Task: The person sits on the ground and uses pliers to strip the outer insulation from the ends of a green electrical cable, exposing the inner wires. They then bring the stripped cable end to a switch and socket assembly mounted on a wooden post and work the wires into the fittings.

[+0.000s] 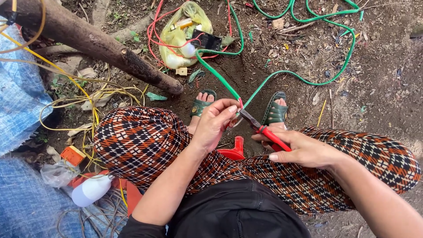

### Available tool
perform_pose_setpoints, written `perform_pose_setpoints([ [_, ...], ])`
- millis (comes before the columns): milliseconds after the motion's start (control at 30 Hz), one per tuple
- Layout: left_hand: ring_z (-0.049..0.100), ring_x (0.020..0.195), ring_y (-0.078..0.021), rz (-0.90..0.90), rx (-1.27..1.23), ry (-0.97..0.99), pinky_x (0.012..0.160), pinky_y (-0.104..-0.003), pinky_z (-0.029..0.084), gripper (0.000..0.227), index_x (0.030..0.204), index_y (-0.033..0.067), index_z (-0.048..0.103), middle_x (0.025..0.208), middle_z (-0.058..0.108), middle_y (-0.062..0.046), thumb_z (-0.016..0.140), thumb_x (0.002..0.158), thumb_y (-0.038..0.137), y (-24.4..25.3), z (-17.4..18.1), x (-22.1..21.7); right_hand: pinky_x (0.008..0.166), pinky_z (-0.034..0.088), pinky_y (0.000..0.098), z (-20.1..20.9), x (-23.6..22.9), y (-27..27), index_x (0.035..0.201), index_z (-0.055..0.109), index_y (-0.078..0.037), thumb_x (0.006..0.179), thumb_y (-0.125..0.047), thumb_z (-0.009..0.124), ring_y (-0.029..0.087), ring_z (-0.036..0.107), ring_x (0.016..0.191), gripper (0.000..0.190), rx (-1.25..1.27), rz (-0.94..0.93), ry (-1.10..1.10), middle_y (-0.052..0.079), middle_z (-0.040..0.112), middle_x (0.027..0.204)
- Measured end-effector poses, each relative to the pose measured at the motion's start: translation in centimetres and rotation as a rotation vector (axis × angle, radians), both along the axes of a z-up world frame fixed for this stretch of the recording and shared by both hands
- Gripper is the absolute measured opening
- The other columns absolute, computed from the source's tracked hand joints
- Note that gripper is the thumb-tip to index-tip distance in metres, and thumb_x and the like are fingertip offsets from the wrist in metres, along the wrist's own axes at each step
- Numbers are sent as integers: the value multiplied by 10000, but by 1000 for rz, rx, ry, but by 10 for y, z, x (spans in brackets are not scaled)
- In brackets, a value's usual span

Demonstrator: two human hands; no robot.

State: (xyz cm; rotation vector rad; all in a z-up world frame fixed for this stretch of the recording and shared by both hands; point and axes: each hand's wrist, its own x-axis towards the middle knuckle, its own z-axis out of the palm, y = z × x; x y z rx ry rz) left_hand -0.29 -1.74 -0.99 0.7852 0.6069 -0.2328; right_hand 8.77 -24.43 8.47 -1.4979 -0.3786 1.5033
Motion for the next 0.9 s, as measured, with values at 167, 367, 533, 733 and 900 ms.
perform_pose_setpoints([
  [167, 571, 739, -61, -19, 27, -18, 644, -184, 531, 223, 1142, 9, 703, 859, 620, -37, 708, 963, 142, -2, 15, 4, 1094, 476, 522, -19, -9, -13, 1382, 571, 80, 875, -240, 743, 394, 524, 1352, 624, 16, -15, 19, 263, 532, 1449],
  [367, 542, 736, -43, -30, 37, -15, 666, -186, 522, 220, 1150, 1, 712, 801, 560, -12, 693, 975, 133, -4, 21, 8, 1081, 487, 515, -28, -17, -19, 1345, 636, 39, 882, -223, 735, 342, 590, 1277, 542, 17, -43, 13, 211, 621, 1328],
  [533, 576, 734, -49, -42, 53, -27, 669, -195, 543, 234, 1160, -6, 716, 791, 564, -18, 699, 970, 130, -5, 28, 11, 1042, 532, 485, -27, -20, -15, 1267, 704, 24, 870, -172, 726, 306, 669, 1188, 442, -45, -36, -84, 170, 697, 1206],
  [733, 649, 741, -91, -52, 76, -23, 650, -194, 564, 235, 1168, -6, 718, 784, 597, -42, 679, 983, 133, -6, 16, 7, 991, 552, 414, -17, -13, -2, 1102, 811, -53, 856, -134, 717, 257, 733, 1078, 276, -223, 52, -308, 93, 765, 1137],
  [900, 687, 762, -124, -61, 70, -1, 656, -200, 589, 264, 1193, -5, 715, 822, 641, -71, 671, 990, 158, -5, -3, 0, 1031, 484, 529, -1, -4, 1, 1219, 721, 41, 856, -229, 737, 352, 592, 1227, 452, -39, 31, -130, 196, 556, 1454],
])
